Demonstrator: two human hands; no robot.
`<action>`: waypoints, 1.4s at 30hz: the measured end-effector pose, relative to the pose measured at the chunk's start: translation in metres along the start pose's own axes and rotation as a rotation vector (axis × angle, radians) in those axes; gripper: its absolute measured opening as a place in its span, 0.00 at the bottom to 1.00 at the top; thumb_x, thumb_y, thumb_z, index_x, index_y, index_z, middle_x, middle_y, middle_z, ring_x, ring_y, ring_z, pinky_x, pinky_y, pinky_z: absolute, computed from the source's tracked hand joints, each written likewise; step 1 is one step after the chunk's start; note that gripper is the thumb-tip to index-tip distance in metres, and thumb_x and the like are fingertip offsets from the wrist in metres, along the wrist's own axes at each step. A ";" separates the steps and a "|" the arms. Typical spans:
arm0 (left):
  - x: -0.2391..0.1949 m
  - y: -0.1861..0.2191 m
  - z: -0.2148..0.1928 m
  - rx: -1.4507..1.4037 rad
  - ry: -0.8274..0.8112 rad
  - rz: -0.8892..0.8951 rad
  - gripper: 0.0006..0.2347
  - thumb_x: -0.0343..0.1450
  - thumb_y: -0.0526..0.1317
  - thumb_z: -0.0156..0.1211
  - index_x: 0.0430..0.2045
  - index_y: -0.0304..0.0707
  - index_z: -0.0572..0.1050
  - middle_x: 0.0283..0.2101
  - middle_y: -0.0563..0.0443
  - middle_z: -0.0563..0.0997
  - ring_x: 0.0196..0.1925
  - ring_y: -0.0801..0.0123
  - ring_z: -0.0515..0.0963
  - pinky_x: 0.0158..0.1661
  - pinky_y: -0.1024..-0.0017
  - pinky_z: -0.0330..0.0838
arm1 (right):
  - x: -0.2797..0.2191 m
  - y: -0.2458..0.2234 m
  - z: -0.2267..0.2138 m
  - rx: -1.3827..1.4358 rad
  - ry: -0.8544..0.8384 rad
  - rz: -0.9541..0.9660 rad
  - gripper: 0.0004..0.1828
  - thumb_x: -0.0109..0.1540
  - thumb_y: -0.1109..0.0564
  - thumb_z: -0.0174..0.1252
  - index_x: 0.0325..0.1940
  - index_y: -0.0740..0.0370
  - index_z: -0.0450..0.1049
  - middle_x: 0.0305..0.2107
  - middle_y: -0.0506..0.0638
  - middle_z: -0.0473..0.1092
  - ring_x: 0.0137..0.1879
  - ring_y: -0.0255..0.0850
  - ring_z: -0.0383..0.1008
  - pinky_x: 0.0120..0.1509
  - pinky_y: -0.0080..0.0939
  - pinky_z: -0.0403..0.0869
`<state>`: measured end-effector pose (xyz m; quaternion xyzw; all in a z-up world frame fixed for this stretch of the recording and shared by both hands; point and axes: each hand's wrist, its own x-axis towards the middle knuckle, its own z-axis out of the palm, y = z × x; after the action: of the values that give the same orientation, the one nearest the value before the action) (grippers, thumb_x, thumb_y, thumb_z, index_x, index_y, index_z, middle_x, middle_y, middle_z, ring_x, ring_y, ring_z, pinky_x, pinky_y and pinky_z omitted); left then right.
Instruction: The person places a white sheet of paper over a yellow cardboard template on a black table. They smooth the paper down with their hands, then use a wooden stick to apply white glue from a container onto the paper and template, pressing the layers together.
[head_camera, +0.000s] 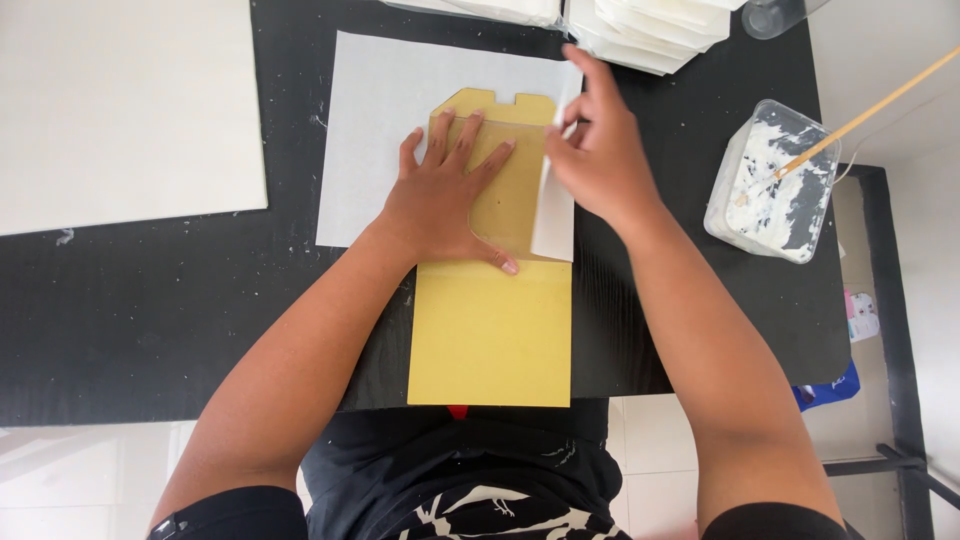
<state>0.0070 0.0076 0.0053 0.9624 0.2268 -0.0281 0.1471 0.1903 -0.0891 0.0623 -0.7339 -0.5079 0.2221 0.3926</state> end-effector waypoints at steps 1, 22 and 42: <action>0.000 0.001 0.000 0.000 0.000 0.003 0.63 0.45 0.85 0.57 0.75 0.58 0.44 0.78 0.39 0.38 0.77 0.40 0.30 0.68 0.39 0.27 | 0.003 -0.005 0.006 -0.001 0.002 0.001 0.36 0.66 0.65 0.53 0.77 0.51 0.54 0.31 0.45 0.64 0.27 0.29 0.62 0.37 0.34 0.66; 0.000 -0.001 -0.003 -0.032 -0.013 0.025 0.46 0.64 0.74 0.50 0.75 0.57 0.44 0.78 0.37 0.36 0.77 0.36 0.30 0.68 0.37 0.30 | 0.023 0.009 0.028 0.287 -0.110 0.361 0.31 0.64 0.57 0.42 0.74 0.49 0.58 0.34 0.42 0.56 0.34 0.32 0.61 0.38 0.33 0.69; -0.001 0.006 -0.013 0.061 -0.057 -0.059 0.44 0.62 0.74 0.52 0.75 0.63 0.52 0.79 0.43 0.46 0.80 0.45 0.42 0.72 0.44 0.35 | -0.157 0.053 0.048 -0.630 -0.005 -0.137 0.33 0.70 0.46 0.44 0.77 0.65 0.57 0.76 0.60 0.52 0.80 0.54 0.47 0.79 0.54 0.50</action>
<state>0.0091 0.0060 0.0199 0.9581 0.2499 -0.0667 0.1231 0.1257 -0.2259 -0.0198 -0.7828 -0.6010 0.0287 0.1588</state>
